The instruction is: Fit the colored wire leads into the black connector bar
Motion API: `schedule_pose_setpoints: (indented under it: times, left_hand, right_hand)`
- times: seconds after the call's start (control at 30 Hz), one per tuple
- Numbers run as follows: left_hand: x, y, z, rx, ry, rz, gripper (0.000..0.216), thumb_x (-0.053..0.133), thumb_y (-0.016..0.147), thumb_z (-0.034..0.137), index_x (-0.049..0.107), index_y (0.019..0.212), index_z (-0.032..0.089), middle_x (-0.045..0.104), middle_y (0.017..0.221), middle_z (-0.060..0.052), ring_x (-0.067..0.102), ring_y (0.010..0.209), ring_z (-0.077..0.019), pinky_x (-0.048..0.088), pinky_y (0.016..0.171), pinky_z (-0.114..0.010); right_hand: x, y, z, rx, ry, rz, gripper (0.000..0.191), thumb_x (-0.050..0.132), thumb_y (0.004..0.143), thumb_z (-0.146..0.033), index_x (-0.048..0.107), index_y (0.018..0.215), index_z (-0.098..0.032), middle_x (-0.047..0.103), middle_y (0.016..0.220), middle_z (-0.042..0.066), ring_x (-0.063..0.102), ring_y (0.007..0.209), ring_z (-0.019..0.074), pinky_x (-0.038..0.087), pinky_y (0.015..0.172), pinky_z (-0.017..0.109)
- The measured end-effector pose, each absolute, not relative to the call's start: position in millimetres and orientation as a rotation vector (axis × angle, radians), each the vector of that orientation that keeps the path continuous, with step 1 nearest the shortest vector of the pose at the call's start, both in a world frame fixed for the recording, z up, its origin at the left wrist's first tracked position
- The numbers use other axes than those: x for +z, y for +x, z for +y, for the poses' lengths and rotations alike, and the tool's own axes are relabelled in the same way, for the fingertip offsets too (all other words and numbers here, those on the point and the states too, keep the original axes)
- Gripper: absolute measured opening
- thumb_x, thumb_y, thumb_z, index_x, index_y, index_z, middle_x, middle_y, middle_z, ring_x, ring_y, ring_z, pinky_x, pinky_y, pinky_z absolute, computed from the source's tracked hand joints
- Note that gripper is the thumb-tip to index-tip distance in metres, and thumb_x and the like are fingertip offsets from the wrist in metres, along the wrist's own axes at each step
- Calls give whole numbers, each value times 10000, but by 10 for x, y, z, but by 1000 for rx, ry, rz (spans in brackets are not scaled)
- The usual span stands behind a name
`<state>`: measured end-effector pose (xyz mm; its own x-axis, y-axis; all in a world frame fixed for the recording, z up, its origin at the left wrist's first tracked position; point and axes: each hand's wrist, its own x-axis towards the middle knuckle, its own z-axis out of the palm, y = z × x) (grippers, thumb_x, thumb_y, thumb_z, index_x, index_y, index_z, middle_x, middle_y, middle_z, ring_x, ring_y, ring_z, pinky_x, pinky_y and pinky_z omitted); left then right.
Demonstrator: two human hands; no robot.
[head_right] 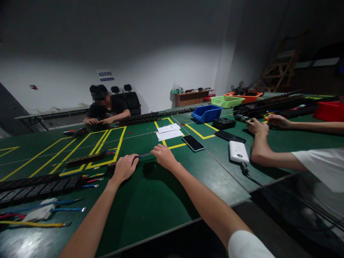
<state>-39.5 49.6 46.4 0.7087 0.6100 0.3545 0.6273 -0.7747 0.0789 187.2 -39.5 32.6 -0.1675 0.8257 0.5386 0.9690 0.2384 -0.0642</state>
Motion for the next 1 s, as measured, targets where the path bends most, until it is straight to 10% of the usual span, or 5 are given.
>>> schedule_pose_setpoints:
  times: [1.0]
  left_hand:
    - [399, -358, 462, -635, -2848, -999, 454, 297, 1042, 434, 667, 1194, 219, 740, 1087, -106, 656, 985, -271, 477, 853, -431]
  right_hand:
    - [240, 1886, -366, -439, -1716, -1967, 223, 517, 1015, -177, 708, 1128, -196, 665, 1059, 102, 540, 1017, 246, 397, 831, 348]
